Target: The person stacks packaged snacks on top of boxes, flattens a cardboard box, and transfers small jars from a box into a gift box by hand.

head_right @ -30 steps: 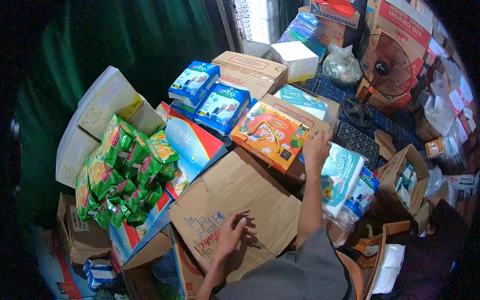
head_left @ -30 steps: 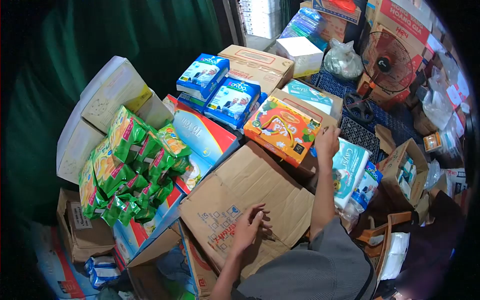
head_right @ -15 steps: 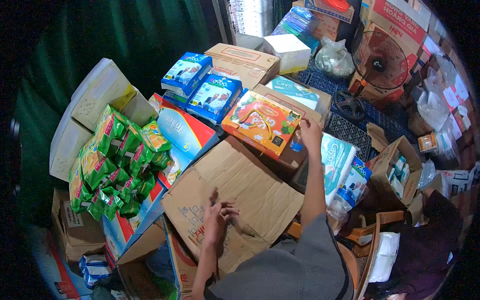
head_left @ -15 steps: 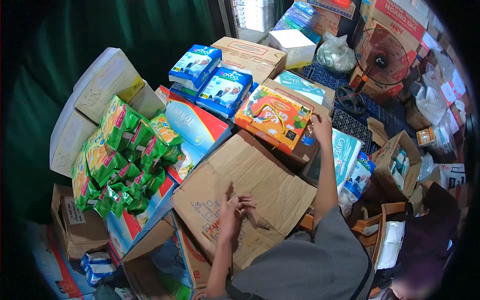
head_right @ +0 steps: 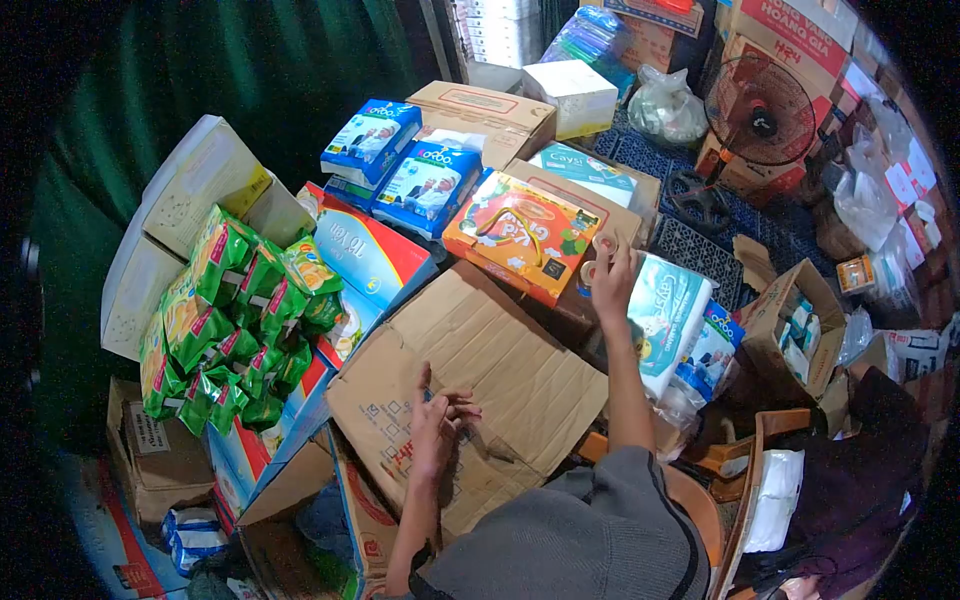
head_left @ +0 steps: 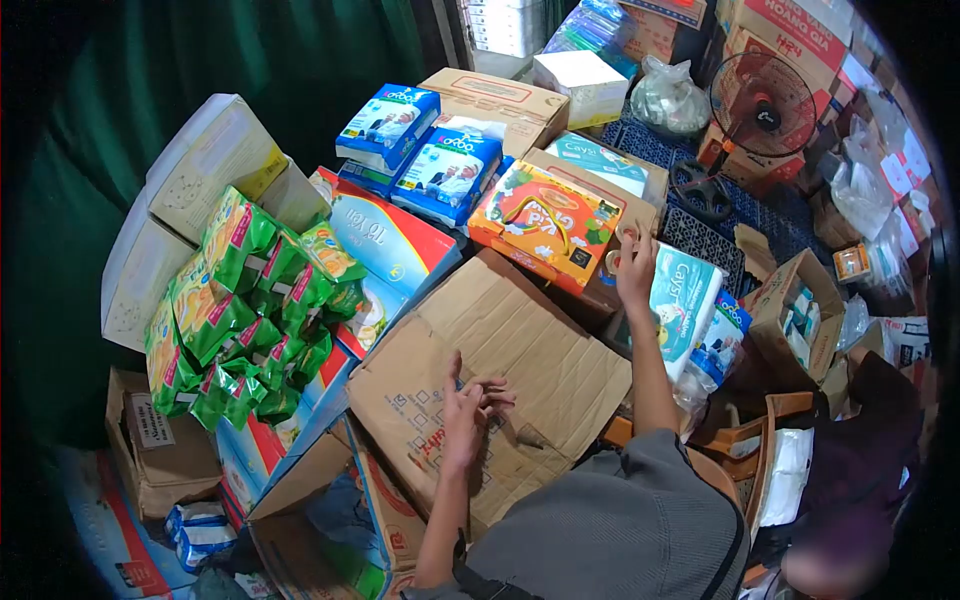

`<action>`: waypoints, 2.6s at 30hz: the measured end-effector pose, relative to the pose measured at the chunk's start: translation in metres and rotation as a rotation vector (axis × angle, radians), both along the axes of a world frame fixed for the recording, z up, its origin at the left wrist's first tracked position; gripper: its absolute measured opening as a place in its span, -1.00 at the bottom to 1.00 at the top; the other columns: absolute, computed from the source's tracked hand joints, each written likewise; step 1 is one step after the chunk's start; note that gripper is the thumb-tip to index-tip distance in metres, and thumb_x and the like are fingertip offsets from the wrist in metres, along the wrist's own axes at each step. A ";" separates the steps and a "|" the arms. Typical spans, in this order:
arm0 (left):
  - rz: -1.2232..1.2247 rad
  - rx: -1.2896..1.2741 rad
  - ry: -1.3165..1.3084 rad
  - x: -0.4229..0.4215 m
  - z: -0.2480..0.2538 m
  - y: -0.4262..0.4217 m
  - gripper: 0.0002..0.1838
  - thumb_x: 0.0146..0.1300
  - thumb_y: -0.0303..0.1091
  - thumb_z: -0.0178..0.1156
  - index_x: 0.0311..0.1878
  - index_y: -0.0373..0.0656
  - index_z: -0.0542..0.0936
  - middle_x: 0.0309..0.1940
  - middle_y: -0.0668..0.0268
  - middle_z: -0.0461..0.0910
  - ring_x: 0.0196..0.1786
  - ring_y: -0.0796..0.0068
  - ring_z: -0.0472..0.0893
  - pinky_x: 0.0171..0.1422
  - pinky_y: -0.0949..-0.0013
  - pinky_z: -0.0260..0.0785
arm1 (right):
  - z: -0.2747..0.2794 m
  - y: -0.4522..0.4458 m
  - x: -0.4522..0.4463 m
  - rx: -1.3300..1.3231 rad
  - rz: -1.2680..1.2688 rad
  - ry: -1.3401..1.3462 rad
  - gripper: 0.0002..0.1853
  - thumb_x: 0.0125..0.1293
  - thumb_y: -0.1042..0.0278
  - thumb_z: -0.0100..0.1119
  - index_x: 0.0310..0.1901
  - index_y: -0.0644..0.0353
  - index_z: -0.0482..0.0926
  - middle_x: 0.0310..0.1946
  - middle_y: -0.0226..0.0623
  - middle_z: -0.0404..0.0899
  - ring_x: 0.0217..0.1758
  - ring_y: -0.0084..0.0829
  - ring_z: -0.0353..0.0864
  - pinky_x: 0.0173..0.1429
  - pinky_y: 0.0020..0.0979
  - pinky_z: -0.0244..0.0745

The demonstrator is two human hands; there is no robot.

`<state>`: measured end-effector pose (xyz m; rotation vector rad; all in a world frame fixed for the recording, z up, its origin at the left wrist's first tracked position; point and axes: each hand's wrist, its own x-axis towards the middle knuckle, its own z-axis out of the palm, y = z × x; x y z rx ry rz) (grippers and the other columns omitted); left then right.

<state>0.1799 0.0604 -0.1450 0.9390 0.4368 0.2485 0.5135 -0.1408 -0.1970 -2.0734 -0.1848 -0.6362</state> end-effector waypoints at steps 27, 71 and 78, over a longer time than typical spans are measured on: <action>-0.029 0.024 -0.053 -0.001 -0.009 0.002 0.00 0.56 -0.05 0.26 0.77 0.04 -0.22 0.05 -0.01 0.66 -0.07 0.16 0.77 0.05 0.14 0.67 | 0.005 -0.017 -0.037 -0.074 0.198 0.123 -0.17 0.11 0.43 0.60 0.43 0.31 0.43 0.25 0.07 0.57 0.32 0.06 0.62 0.38 -0.14 0.55; 0.130 1.168 1.020 -0.139 -0.012 0.006 0.03 0.40 0.16 0.28 0.74 -0.03 -0.01 0.53 -0.27 0.30 0.18 -0.40 0.64 0.15 -0.13 0.65 | -0.003 0.115 -0.209 -0.465 1.149 0.684 -0.59 0.50 0.37 0.21 0.31 0.26 0.55 0.07 0.19 0.68 0.17 0.24 0.64 0.22 -0.03 0.57; 0.045 1.214 0.785 -0.171 0.074 0.023 -0.33 0.51 0.02 0.21 0.54 -0.15 0.42 0.35 -0.13 0.56 0.06 -0.13 0.75 0.13 0.01 0.64 | 0.013 0.112 -0.216 -0.724 1.114 0.346 -0.41 0.44 0.24 0.37 0.41 0.30 0.47 -0.02 0.16 0.66 0.04 0.14 0.69 0.12 -0.01 0.59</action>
